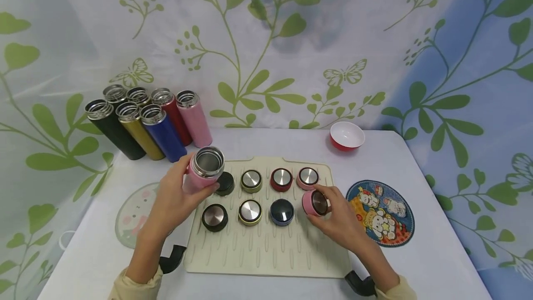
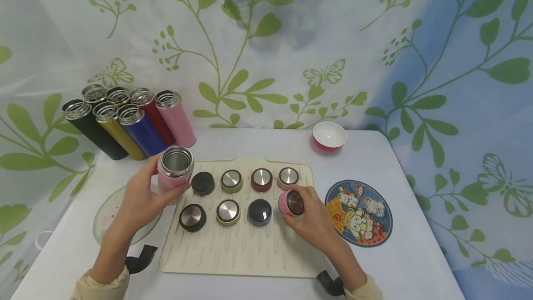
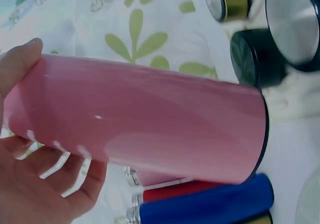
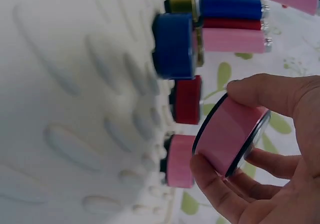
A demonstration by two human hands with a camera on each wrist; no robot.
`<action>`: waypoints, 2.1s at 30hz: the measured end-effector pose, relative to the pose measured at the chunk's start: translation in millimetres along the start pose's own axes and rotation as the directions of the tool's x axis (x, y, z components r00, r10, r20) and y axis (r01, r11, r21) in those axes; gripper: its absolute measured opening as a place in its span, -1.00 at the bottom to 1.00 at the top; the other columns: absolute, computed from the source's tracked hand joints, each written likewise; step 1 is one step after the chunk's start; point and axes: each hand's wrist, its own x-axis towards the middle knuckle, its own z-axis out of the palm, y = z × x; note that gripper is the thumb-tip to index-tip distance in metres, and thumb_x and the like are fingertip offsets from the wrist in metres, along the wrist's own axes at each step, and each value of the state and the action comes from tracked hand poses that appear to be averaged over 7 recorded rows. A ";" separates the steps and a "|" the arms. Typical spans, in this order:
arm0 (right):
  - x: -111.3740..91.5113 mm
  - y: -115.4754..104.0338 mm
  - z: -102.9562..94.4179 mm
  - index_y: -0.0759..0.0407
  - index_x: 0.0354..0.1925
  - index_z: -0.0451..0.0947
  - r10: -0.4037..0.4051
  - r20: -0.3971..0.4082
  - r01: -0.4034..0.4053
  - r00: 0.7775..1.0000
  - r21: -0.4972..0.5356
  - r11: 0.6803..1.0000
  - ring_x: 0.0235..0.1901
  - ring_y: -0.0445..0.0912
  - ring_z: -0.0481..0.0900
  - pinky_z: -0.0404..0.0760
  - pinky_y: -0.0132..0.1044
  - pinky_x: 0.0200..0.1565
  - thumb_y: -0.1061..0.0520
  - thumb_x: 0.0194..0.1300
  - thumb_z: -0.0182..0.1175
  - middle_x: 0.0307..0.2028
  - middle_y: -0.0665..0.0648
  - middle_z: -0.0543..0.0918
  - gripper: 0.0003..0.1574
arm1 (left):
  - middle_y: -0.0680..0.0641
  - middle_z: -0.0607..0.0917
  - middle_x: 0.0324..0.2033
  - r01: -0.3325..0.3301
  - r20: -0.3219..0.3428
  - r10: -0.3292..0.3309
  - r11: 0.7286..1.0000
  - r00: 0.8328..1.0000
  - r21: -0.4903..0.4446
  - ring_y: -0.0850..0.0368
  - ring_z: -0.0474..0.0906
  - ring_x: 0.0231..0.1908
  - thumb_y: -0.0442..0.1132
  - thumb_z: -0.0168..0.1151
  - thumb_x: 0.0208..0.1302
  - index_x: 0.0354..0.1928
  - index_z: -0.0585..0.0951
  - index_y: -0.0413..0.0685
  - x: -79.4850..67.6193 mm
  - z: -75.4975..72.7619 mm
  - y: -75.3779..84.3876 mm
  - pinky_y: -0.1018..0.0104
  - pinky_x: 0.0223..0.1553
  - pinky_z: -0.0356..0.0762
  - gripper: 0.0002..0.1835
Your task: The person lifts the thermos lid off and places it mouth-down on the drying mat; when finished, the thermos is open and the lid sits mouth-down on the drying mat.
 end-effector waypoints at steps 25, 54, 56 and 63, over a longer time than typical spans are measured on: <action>6.6 25.0 28.6 0.11 0.17 0.53 0.009 0.059 -0.004 0.998 -0.082 0.997 -0.07 0.04 0.55 0.60 0.02 -0.04 0.18 -0.22 0.68 -0.03 0.14 0.55 -0.07 | -0.17 0.64 0.08 0.145 -0.187 -0.128 0.986 0.974 0.078 -0.02 0.51 -0.04 -0.23 0.63 -0.04 0.30 0.47 -0.21 16.5 -13.5 -53.4 0.40 -0.15 0.43 -0.18; -53.2 17.6 9.9 0.25 0.06 0.61 0.071 -0.026 -0.075 0.997 -0.322 0.944 -0.06 0.12 0.57 0.57 0.06 -0.07 0.08 -0.04 0.56 -0.12 0.18 0.62 -0.32 | -0.24 0.45 -0.03 0.281 -0.355 -0.251 0.959 0.901 0.036 -0.06 0.38 0.02 -0.06 0.62 0.00 0.24 0.53 -0.24 58.5 3.1 -87.9 0.01 -0.05 0.50 -0.23; -55.8 17.1 8.3 0.20 -0.02 0.64 0.071 -0.023 -0.075 0.997 -0.344 0.936 -0.09 0.11 0.56 0.58 0.04 -0.12 0.10 -0.05 0.55 -0.15 0.16 0.62 -0.42 | -0.24 0.45 -0.01 0.288 -0.353 -0.258 0.957 0.900 0.036 -0.04 0.37 0.03 -0.06 0.60 0.02 0.24 0.52 -0.24 59.7 5.9 -90.8 0.01 -0.02 0.49 -0.23; -65.5 18.0 9.0 0.08 -0.19 0.70 0.075 0.038 -0.055 0.996 -0.378 0.924 -0.10 0.06 0.48 0.57 0.00 -0.10 0.12 -0.09 0.58 -0.16 0.07 0.63 -0.58 | -0.23 0.48 0.03 0.250 -0.385 -0.226 0.968 0.895 0.013 -0.05 0.40 0.09 -0.08 0.60 0.03 0.24 0.51 -0.23 66.9 16.1 -101.9 -0.03 0.05 0.50 -0.24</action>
